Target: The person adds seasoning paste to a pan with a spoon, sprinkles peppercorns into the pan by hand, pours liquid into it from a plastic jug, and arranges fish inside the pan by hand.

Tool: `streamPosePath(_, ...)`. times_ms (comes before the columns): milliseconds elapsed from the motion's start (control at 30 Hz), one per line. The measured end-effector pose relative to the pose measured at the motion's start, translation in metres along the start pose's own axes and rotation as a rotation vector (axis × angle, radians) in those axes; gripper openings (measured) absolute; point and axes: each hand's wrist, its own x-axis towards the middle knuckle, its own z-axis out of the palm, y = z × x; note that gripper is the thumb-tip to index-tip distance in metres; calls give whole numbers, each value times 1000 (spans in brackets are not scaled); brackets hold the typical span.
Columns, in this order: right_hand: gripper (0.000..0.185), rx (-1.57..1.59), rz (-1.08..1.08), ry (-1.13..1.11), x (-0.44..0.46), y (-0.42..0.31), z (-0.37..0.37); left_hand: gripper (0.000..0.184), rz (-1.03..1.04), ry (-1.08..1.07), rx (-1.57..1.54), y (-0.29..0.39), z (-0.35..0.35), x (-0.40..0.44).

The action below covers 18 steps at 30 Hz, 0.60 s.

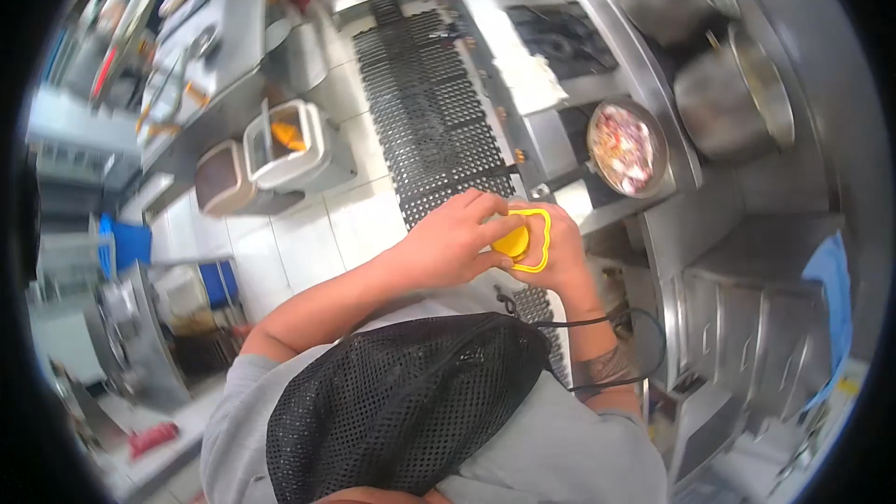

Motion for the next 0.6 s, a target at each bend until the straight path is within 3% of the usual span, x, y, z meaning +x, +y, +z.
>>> streamPosePath(133,55,72,-175,-76,24,-66,42,52,-133,62,58,8,-28,-88)
streamPosePath(233,53,120,-308,-160,50,-127,70,54,-28,194,211,18,-64,-148)
streamPosePath(367,55,134,-466,-229,82,-181,115,53,-76,221,381,27,-109,-219)
streamPosePath(433,60,164,-571,-259,102,-202,144,49,-333,280,389,29,-120,-247)
streamPosePath(600,57,273,-701,-392,152,-280,221,50,-498,418,392,6,-153,-330)
